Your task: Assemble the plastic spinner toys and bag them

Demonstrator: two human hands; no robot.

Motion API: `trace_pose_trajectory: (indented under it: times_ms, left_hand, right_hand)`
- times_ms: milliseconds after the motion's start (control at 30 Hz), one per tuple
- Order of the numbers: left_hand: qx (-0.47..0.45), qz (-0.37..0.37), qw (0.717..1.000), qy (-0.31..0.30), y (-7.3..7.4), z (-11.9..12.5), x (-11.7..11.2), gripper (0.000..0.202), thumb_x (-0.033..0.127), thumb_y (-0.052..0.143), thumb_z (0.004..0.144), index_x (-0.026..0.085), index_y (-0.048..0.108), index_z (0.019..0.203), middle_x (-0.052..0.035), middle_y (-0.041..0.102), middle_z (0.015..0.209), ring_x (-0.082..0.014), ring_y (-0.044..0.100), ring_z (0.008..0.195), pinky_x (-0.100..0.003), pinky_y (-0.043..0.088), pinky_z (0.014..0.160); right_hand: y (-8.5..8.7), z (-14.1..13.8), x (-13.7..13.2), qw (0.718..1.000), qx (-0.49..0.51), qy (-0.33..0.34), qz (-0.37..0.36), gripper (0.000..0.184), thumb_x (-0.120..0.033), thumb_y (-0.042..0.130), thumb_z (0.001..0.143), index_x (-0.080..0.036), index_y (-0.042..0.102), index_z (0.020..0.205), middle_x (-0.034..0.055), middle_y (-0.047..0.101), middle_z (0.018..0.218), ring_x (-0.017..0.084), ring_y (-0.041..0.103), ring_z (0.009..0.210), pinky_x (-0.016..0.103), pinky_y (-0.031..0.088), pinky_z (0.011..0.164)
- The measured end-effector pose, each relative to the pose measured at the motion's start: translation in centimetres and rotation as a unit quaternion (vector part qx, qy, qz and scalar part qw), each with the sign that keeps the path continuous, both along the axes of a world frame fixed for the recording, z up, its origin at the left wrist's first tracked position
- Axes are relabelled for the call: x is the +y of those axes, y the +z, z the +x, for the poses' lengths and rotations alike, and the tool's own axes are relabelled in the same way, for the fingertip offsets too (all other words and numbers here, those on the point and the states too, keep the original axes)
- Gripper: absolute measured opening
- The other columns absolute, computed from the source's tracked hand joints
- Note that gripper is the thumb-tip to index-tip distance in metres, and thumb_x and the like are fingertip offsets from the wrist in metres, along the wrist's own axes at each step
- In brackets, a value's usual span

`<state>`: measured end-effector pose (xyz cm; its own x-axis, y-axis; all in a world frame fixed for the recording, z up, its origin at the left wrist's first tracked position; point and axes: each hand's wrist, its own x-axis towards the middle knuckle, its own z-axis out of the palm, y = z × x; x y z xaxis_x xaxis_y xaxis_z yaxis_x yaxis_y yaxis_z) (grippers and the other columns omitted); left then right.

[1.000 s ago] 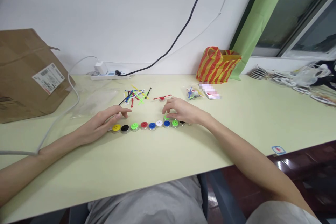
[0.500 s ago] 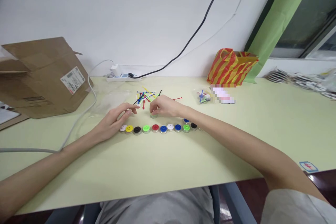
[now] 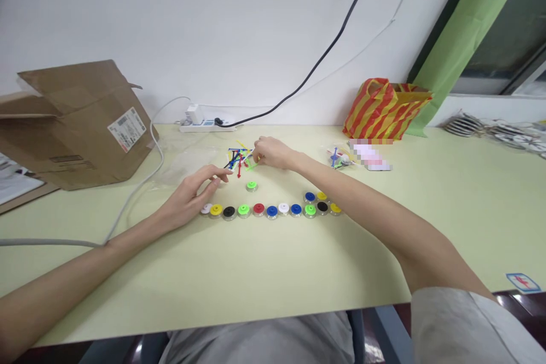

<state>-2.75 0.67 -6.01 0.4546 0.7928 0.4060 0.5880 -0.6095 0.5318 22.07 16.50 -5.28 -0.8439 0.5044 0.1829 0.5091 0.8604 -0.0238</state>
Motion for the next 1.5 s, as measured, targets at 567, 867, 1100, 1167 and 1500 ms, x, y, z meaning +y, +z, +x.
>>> trace_pose_trajectory:
  times_ms: [567, 867, 1100, 1167, 1500]
  left_hand:
    - [0.030, 0.040, 0.994, 0.096, 0.8, 3.4, 4.8, 0.028, 0.040, 0.052, 0.098, 0.018, 0.069, 0.097, -0.0057, 0.069, 0.089, -0.0229, 0.061, 0.090, -0.034, 0.046, 0.081]
    - [-0.125, -0.286, 0.950, 0.003, 0.1, 3.5, 5.3, 0.039, 0.052, 0.062, 0.091, 0.017, 0.063, 0.074, 0.0068, 0.032, 0.050, -0.0066, 0.024, 0.043, -0.023, 0.017, 0.044]
    - [-0.145, -0.384, 0.912, 0.011, -1.0, 2.9, 5.7, 0.042, 0.048, 0.069, 0.086, 0.019, 0.050, 0.061, 0.0074, 0.031, 0.044, -0.0044, 0.019, 0.038, -0.021, 0.012, 0.037]
    - [-0.139, -0.390, 0.910, 0.014, -1.0, 2.8, 5.7, 0.041, 0.046, 0.068, 0.086, 0.019, 0.050, 0.060, 0.0069, 0.031, 0.044, -0.0046, 0.019, 0.038, -0.021, 0.012, 0.037]
    - [-0.065, -0.413, 0.908, 0.018, -0.2, 2.8, 5.4, 0.038, 0.042, 0.072, 0.081, 0.017, 0.056, 0.057, 0.0029, 0.041, 0.044, -0.0053, 0.025, 0.036, -0.022, 0.015, 0.037]
  right_hand:
    - [3.0, -0.7, -7.0, 0.945, 0.265, -0.033, -0.187, 0.017, -0.006, 0.053, 0.093, -0.012, 0.067, 0.087, 0.0011, 0.065, 0.071, 0.012, 0.058, 0.067, 0.024, 0.043, 0.067]
    - [1.7, 1.3, -7.0, 0.825, 0.280, -0.111, -0.477, 0.023, -0.028, 0.077, 0.086, -0.010, 0.068, 0.075, 0.0036, 0.067, 0.065, 0.006, 0.048, 0.048, 0.020, 0.041, 0.044]
    - [1.5, 0.9, -7.6, 0.837, 0.174, -0.134, -0.502, 0.036, -0.038, 0.077, 0.087, -0.013, 0.061, 0.067, -0.0047, 0.050, 0.056, 0.003, 0.036, 0.046, 0.018, 0.025, 0.041]
    - [1.6, 0.8, -7.8, 0.838, 0.160, -0.143, -0.502, 0.036, -0.037, 0.074, 0.089, -0.014, 0.060, 0.066, -0.0060, 0.045, 0.056, 0.003, 0.030, 0.046, 0.019, 0.020, 0.041]
    - [1.8, 0.8, -7.9, 0.848, 0.121, -0.144, -0.496, 0.024, -0.024, 0.070, 0.085, -0.014, 0.063, 0.064, -0.0036, 0.050, 0.058, 0.005, 0.031, 0.047, 0.022, 0.018, 0.041]
